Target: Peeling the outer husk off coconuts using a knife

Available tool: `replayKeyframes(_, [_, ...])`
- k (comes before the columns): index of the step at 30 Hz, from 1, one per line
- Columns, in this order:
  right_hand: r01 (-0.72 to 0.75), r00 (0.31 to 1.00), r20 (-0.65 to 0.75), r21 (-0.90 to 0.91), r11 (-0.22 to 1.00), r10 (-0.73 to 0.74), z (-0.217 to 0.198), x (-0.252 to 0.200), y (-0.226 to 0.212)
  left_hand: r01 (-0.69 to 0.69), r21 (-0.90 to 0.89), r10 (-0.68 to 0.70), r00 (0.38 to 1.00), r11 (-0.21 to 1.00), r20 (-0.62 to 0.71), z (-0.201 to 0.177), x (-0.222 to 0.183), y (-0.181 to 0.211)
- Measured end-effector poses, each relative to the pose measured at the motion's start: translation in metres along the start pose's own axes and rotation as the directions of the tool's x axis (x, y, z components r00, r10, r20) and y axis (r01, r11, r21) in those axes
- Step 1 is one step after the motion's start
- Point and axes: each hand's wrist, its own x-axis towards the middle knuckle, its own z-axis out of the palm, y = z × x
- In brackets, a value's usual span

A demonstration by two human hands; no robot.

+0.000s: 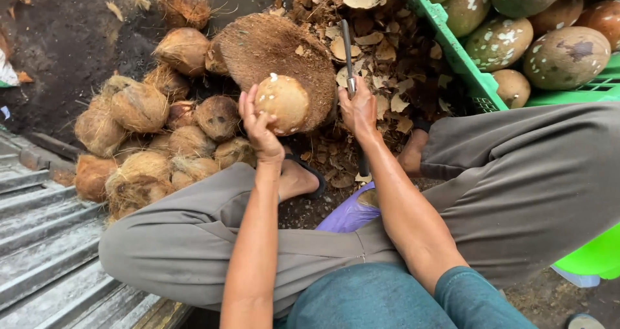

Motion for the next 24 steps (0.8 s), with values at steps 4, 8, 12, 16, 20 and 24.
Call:
replayKeyframes(4, [0.369,0.929,-0.016,0.103,0.924,-0.369,0.039,0.004,0.032,-0.006,0.280,0.060,0.981,0.960,-0.185,0.009,0.025,-0.065])
replayKeyframes(8, [0.364,0.914,0.115,0.188,0.912,-0.389,0.039,-0.005,0.030,0.027,0.559,0.145,0.954,0.829,-0.262,0.010,0.029,-0.053])
replayKeyframes(12, [0.172,0.945,0.255,0.147,0.974,-0.206,0.050,-0.004,0.042,-0.060,0.619,0.139,0.987,0.783,-0.080,-0.020,0.045,-0.055])
replayKeyframes(16, [0.170,0.906,0.368,0.134,0.976,-0.209,0.050,-0.018,0.004,0.077,0.344,-0.025,0.988,0.936,-0.153,-0.043,0.046,-0.031])
replayKeyframes(20, [0.234,0.871,0.399,0.177,0.956,-0.288,0.041,-0.024,-0.018,0.168,0.146,-0.126,0.958,0.975,-0.257,-0.035,0.034,0.000])
replayKeyframes(24, [0.301,0.856,0.394,0.144,0.943,-0.334,0.022,-0.028,-0.033,0.204,0.051,-0.176,0.925,0.978,-0.336,-0.024,0.042,0.006])
